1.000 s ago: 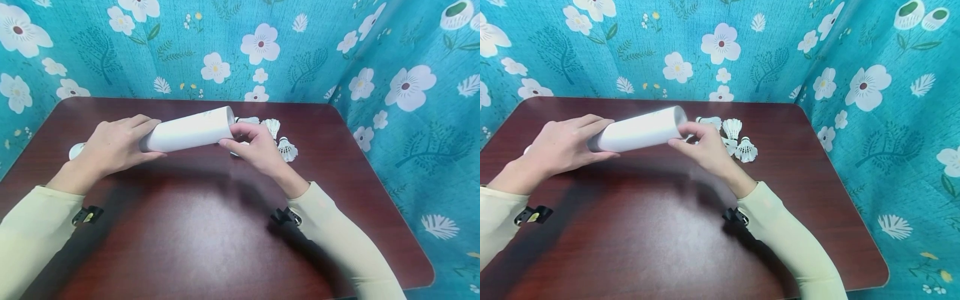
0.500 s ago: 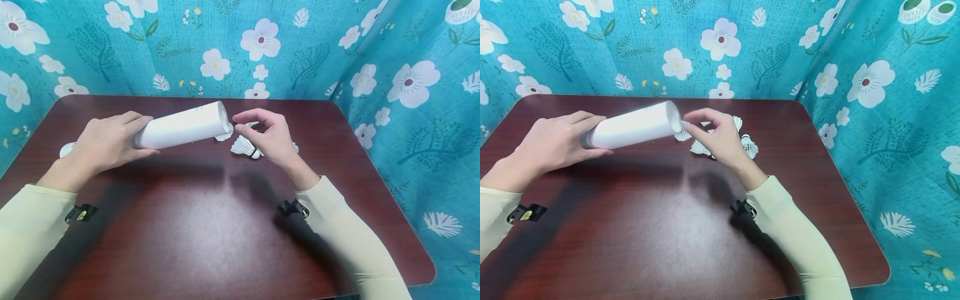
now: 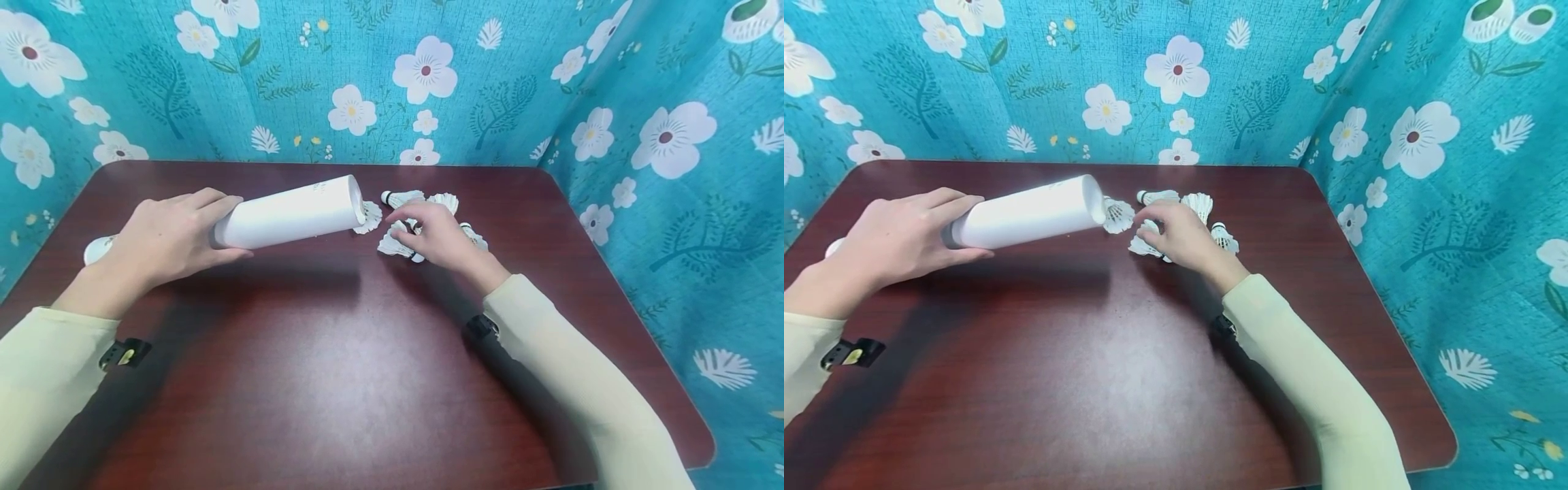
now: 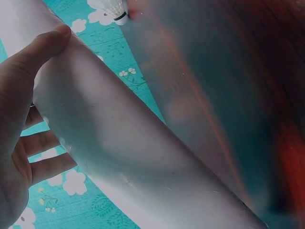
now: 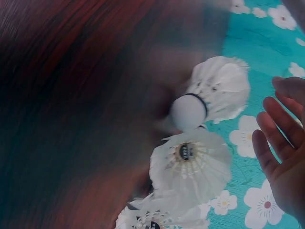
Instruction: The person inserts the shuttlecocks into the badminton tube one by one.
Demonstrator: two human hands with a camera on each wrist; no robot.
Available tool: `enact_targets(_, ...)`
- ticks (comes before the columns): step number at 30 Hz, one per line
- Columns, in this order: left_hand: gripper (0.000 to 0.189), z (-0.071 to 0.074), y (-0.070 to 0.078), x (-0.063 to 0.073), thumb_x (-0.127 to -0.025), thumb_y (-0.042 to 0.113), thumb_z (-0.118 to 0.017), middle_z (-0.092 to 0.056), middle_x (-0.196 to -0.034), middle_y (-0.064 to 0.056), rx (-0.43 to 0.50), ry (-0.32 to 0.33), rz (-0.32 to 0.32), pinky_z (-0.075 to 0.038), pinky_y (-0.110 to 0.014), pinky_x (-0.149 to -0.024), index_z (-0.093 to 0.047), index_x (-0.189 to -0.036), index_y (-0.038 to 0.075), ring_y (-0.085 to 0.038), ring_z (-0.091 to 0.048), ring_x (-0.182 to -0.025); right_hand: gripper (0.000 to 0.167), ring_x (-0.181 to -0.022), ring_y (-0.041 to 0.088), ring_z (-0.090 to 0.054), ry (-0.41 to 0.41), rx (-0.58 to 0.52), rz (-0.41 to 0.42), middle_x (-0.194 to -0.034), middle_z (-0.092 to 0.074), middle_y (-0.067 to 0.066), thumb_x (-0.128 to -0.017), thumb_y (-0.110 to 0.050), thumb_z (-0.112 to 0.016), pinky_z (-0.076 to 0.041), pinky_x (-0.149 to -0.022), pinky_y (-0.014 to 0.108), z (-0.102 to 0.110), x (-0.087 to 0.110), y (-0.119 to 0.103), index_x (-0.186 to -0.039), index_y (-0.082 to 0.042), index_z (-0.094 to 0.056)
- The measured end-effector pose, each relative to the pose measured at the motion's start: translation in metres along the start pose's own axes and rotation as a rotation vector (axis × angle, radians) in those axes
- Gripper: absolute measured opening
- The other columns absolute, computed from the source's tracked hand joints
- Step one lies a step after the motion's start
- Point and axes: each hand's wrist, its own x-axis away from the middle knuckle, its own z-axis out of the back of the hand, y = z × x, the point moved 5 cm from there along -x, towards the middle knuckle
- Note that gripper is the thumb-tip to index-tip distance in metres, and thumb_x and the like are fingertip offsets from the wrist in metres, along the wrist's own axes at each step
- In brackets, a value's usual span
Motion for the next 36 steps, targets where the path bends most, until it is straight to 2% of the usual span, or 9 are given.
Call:
enact_targets(6,0.08,-0.002,-0.001,0.001,-0.064,0.044,-0.093,-0.067,-0.115,-0.017,0.0,-0.014,0.006,-0.055,-0.055,-0.061,-0.064,-0.127,0.005,-0.036,-0.068,-0.092,0.024,-0.117,0.025,-0.06,-0.14,0.157,0.079,-0.118,-0.069,0.006,-0.09,-0.009,-0.074,-0.043,-0.104,0.038,-0.012,-0.005,0.003,-0.114,-0.007,-0.074)
enact_targets(11,0.081,-0.004,-0.002,0.001,-0.064,0.044,-0.094,-0.067,-0.116,-0.018,0.004,-0.024,0.011,-0.055,-0.056,-0.062,-0.064,-0.128,0.005,-0.037,-0.067,-0.093,0.028,-0.124,0.029,-0.056,-0.239,0.247,0.117,-0.127,-0.066,0.01,-0.091,-0.009,-0.073,-0.04,-0.108,0.041,-0.019,-0.008,0.005,-0.119,-0.005,-0.072)
enact_targets(23,0.079,-0.006,-0.003,0.001,-0.064,0.045,-0.093,-0.067,-0.114,-0.016,0.005,-0.011,-0.007,-0.055,-0.053,-0.06,-0.064,-0.127,0.006,-0.035,-0.068,-0.09,0.015,-0.103,0.028,-0.063,-0.228,0.325,0.186,-0.104,-0.072,0.007,-0.089,-0.004,-0.073,-0.047,-0.096,0.039,-0.018,-0.01,0.002,-0.104,-0.005,-0.075)
enact_targets(36,0.079,-0.006,-0.003,0.001,-0.064,0.045,-0.092,-0.067,-0.115,-0.016,0.002,0.0,-0.018,-0.055,-0.053,-0.059,-0.064,-0.127,0.006,-0.035,-0.069,-0.089,0.009,-0.093,0.025,-0.064,-0.323,0.437,0.128,-0.096,-0.069,0.005,-0.088,-0.005,-0.075,-0.053,-0.084,0.04,-0.008,-0.01,-0.009,-0.095,-0.009,-0.074)
